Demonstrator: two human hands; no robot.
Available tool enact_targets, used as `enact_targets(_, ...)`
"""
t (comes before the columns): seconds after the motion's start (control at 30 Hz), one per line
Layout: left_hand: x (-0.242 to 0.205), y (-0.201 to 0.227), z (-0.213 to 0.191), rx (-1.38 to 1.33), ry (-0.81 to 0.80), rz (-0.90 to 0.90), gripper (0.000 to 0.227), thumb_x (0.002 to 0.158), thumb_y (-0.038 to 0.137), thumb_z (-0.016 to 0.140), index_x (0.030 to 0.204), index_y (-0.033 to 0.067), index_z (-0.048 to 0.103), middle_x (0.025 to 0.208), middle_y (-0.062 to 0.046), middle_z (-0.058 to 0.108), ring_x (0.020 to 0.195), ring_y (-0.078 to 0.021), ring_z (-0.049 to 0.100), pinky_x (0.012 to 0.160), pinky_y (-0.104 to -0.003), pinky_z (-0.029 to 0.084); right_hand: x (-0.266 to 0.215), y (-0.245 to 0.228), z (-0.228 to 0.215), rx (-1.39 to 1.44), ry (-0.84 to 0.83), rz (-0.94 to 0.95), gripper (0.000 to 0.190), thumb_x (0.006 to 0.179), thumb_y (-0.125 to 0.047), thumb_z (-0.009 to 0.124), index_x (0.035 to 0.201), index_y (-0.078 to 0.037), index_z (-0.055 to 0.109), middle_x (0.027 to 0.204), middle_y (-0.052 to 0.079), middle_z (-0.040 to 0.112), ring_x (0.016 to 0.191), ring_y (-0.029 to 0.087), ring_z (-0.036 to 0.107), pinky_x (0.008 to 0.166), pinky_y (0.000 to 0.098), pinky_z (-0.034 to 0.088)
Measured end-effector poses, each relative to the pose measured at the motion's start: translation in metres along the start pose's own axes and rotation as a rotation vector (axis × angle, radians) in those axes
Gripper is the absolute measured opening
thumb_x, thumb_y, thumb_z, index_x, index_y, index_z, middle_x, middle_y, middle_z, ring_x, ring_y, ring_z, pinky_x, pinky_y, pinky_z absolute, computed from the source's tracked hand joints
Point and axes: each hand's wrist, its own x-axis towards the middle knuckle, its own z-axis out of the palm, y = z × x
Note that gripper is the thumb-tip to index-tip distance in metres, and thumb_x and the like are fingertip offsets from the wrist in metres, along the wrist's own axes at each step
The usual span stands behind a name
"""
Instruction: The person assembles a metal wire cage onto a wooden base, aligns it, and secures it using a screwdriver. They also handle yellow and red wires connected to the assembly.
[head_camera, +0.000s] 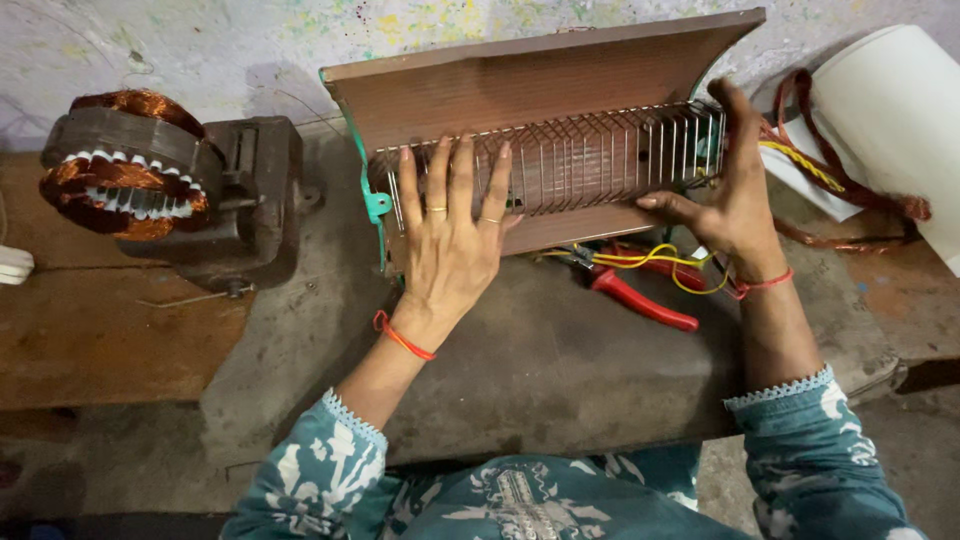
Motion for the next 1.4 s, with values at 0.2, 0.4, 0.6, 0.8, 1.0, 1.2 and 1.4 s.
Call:
enact_targets(0.2, 0.010, -0.007, -0.001, -0.088, 0.038, 0.069, 0.089, 0.085, 0.046, 0.078, 0.156, 0.0057, 0.043, 0.148, -0.024, 0.048, 0.142, -0.0418, 0.042, 0.120, -0.070, 0.025, -0.002, 0.001, 0.010, 0.141, 0.053, 0.091, 0.136, 0.058, -0.012, 0.104, 0.164, -0.002, 0.019, 0.169, 0.021, 0.039, 0.158, 0.031, 0.040, 0.136, 0.0421, 0.031)
enact_targets(0.4, 0.013, -0.008, -0.010, 0.019, 0.094, 0.154, 0.068, 0.098, 0.034, 0.075, 0.155, 0.0061, 0.049, 0.141, -0.023, 0.052, 0.136, -0.0378, 0.049, 0.120, -0.067, 0.034, -0.005, 0.007, 0.011, 0.218, 0.056, 0.102, 0.130, 0.063, -0.011, 0.102, 0.164, -0.002, 0.021, 0.171, 0.019, 0.037, 0.159, 0.030, 0.040, 0.135, 0.0419, 0.035)
enact_targets(0.6, 0.010, -0.011, -0.015, -0.025, 0.086, 0.102, 0.065, 0.098, 0.035, 0.074, 0.151, 0.0054, 0.051, 0.139, -0.023, 0.053, 0.134, -0.0386, 0.049, 0.118, -0.069, 0.033, -0.006, 0.010, 0.012, 0.210, 0.047, 0.096, 0.124, 0.066, -0.012, 0.099, 0.165, -0.001, 0.024, 0.169, 0.017, 0.038, 0.158, 0.028, 0.039, 0.134, 0.0423, 0.034)
enact_targets(0.8, 0.008, -0.010, -0.016, -0.092, 0.039, 0.042, 0.069, 0.094, 0.035, 0.078, 0.152, 0.0065, 0.052, 0.140, -0.021, 0.051, 0.137, -0.0380, 0.047, 0.120, -0.069, 0.029, -0.004, 0.009, 0.013, 0.214, 0.045, 0.115, 0.118, 0.071, -0.014, 0.097, 0.165, -0.001, 0.027, 0.169, 0.016, 0.040, 0.159, 0.027, 0.040, 0.134, 0.0418, 0.034)
enact_targets(1.0, 0.007, -0.011, -0.016, -0.068, 0.018, 0.017, 0.071, 0.089, 0.034, 0.081, 0.150, 0.0109, 0.055, 0.139, -0.019, 0.054, 0.134, -0.0362, 0.047, 0.119, -0.067, 0.030, -0.003, 0.005, 0.011, 0.241, 0.036, 0.143, 0.111, 0.074, -0.017, 0.096, 0.163, -0.002, 0.031, 0.167, 0.014, 0.041, 0.156, 0.026, 0.043, 0.131, 0.0405, 0.038)
enact_targets(1.2, 0.007, -0.012, -0.012, -0.087, 0.043, 0.036, 0.069, 0.091, 0.032, 0.082, 0.151, 0.0099, 0.055, 0.139, -0.018, 0.054, 0.137, -0.0342, 0.047, 0.122, -0.067, 0.027, -0.004, 0.005, 0.009, 0.255, 0.038, 0.098, 0.106, 0.075, -0.013, 0.094, 0.162, -0.003, 0.034, 0.167, 0.014, 0.041, 0.157, 0.026, 0.041, 0.133, 0.0412, 0.035)
enact_targets(1.4, 0.004, -0.010, -0.008, -0.085, 0.068, 0.025, 0.064, 0.098, 0.037, 0.078, 0.152, 0.0113, 0.054, 0.141, -0.018, 0.054, 0.139, -0.0345, 0.045, 0.124, -0.067, 0.024, -0.004, 0.009, 0.009, 0.412, 0.041, 0.138, 0.104, 0.075, -0.008, 0.093, 0.161, -0.002, 0.035, 0.167, 0.013, 0.041, 0.158, 0.026, 0.040, 0.134, 0.0417, 0.034)
